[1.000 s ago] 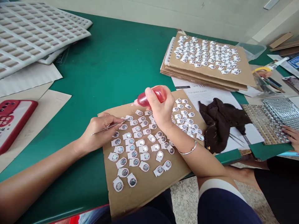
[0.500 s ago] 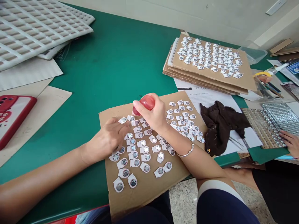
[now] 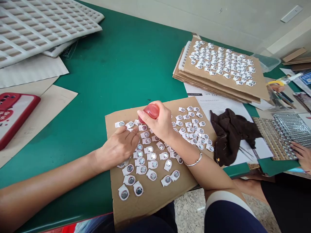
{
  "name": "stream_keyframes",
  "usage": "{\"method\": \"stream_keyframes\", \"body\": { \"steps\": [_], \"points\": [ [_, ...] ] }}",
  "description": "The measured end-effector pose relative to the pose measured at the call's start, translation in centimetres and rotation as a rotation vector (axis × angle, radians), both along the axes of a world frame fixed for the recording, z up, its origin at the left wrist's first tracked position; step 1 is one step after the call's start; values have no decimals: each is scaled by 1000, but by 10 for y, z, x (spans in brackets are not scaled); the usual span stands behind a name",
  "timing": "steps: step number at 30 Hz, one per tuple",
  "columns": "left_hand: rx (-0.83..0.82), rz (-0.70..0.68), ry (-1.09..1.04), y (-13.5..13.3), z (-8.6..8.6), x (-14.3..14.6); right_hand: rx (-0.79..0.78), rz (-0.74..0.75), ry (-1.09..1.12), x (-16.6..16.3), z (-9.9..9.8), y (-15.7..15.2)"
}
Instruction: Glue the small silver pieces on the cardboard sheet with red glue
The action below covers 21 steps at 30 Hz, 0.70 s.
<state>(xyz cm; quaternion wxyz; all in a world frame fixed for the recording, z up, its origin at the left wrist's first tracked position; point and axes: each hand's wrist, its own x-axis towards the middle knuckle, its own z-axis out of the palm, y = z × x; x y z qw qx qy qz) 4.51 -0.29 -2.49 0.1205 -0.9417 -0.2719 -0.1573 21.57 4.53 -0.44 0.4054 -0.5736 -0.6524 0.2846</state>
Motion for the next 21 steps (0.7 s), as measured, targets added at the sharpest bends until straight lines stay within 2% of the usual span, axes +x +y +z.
{"method": "stream_keyframes", "body": {
  "steps": [15, 21],
  "points": [
    [-4, 20, 27, 0, 0, 0, 73, -12, -34, 0, -1, 0],
    [-19, 2, 18, 0, 1, 0, 52, -8, -30, 0, -1, 0]
  ]
}}
